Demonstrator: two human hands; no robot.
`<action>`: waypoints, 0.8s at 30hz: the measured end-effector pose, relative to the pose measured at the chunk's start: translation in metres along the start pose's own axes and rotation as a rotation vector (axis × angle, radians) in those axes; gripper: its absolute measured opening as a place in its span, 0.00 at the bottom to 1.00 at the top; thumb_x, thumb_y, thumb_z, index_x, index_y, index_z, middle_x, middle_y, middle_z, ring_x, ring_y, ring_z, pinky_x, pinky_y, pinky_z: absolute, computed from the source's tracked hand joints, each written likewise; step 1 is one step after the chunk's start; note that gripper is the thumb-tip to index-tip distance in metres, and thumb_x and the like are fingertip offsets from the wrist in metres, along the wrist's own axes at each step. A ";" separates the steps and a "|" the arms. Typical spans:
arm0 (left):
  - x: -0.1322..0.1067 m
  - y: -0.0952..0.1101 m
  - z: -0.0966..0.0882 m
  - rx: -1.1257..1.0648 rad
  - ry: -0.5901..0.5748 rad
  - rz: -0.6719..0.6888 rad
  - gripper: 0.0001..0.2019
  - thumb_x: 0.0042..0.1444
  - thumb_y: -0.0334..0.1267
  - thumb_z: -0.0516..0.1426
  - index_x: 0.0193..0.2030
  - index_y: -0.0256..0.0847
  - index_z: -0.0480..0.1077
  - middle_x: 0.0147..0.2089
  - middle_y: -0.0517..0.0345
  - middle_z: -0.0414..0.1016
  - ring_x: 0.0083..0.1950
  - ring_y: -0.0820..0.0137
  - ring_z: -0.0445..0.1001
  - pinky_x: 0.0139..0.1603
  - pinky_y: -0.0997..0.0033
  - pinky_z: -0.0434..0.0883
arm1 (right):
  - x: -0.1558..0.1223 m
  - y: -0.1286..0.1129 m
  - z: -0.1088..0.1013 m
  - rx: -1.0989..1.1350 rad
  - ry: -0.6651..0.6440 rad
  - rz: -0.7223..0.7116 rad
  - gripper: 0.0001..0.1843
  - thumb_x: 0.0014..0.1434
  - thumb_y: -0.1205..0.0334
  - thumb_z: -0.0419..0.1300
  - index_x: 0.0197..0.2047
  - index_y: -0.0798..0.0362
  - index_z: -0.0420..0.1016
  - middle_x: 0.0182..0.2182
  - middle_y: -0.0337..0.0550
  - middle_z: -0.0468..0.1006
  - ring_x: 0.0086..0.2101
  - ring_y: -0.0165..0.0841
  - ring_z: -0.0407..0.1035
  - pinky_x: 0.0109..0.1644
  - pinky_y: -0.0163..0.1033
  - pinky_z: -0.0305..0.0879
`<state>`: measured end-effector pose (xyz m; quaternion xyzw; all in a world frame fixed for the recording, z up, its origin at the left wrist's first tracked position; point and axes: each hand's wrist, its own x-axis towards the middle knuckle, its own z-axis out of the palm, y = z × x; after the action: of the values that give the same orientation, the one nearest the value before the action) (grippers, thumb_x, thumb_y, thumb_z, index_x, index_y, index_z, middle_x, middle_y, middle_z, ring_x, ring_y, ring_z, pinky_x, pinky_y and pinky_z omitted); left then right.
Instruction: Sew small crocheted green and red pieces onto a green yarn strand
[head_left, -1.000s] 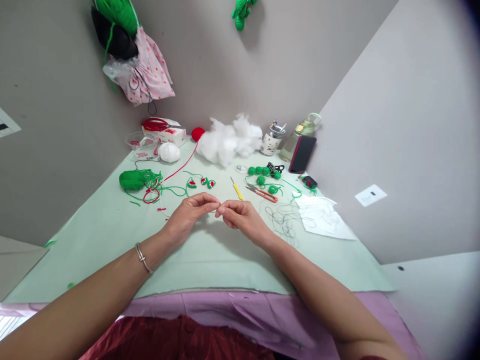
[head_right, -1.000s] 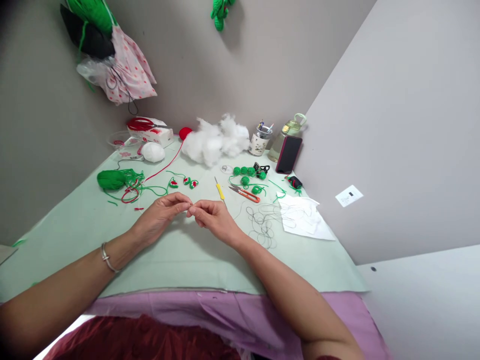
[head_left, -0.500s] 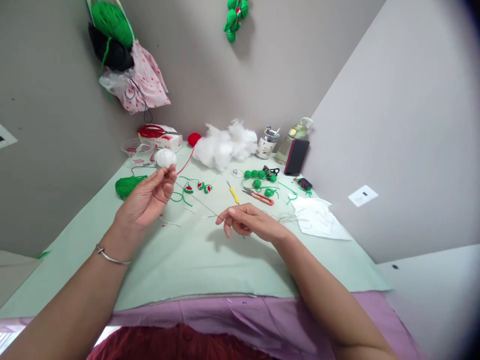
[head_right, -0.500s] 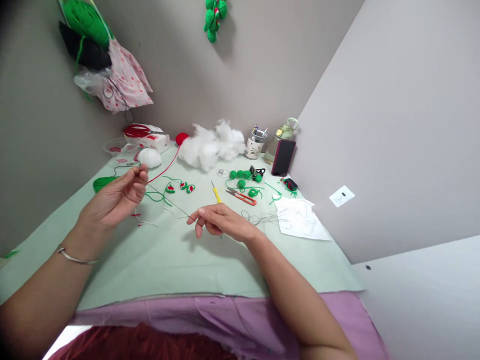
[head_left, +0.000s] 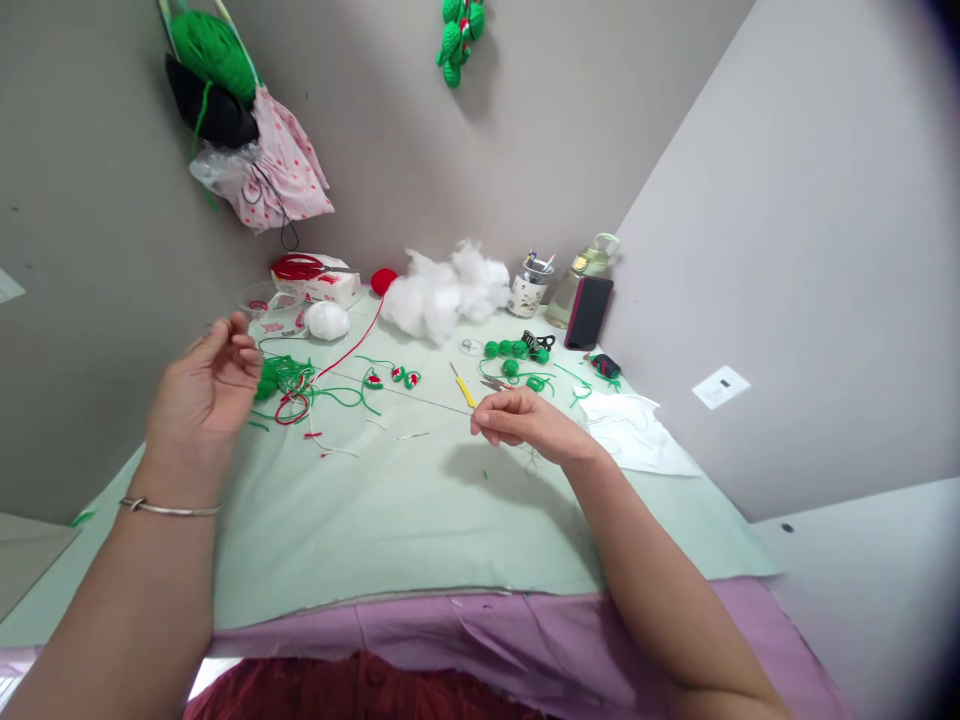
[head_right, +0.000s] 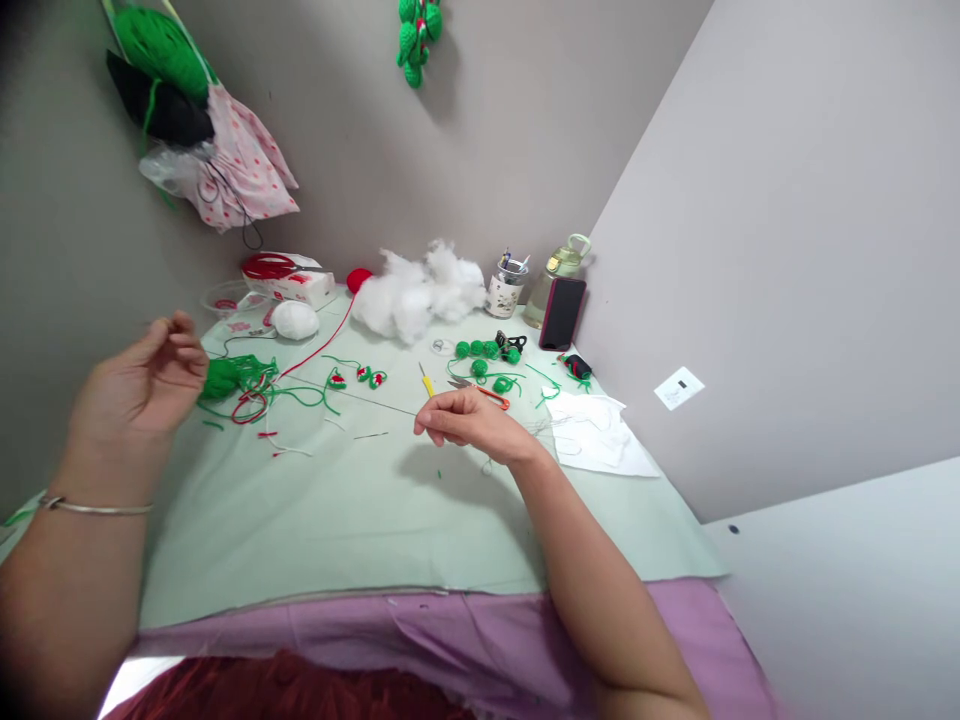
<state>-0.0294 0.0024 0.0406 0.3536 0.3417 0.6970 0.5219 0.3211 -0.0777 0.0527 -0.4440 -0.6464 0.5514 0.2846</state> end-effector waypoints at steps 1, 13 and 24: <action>-0.001 -0.001 -0.002 0.134 0.043 0.109 0.06 0.53 0.35 0.63 0.30 0.49 0.71 0.36 0.64 0.78 0.38 0.68 0.74 0.23 0.69 0.60 | 0.000 0.000 0.000 0.006 0.013 -0.007 0.17 0.59 0.50 0.60 0.33 0.57 0.78 0.20 0.36 0.67 0.21 0.23 0.52 0.24 0.33 0.44; -0.079 -0.035 0.079 0.575 -0.556 -0.068 0.16 0.56 0.43 0.61 0.51 0.47 0.73 0.49 0.56 0.76 0.29 0.73 0.67 0.30 0.70 0.62 | 0.004 -0.003 0.018 -0.046 -0.041 0.006 0.17 0.60 0.50 0.58 0.35 0.57 0.78 0.21 0.36 0.67 0.23 0.25 0.52 0.26 0.33 0.46; -0.055 -0.036 0.054 0.541 -0.626 -0.171 0.16 0.60 0.50 0.56 0.29 0.42 0.75 0.23 0.61 0.59 0.27 0.71 0.57 0.30 0.71 0.57 | -0.002 -0.003 0.002 -0.105 -0.113 -0.035 0.27 0.65 0.42 0.50 0.40 0.59 0.78 0.24 0.40 0.72 0.22 0.24 0.49 0.27 0.34 0.50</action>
<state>0.0450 -0.0369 0.0306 0.6428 0.3657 0.3952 0.5448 0.3194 -0.0802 0.0551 -0.4150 -0.6973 0.5358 0.2336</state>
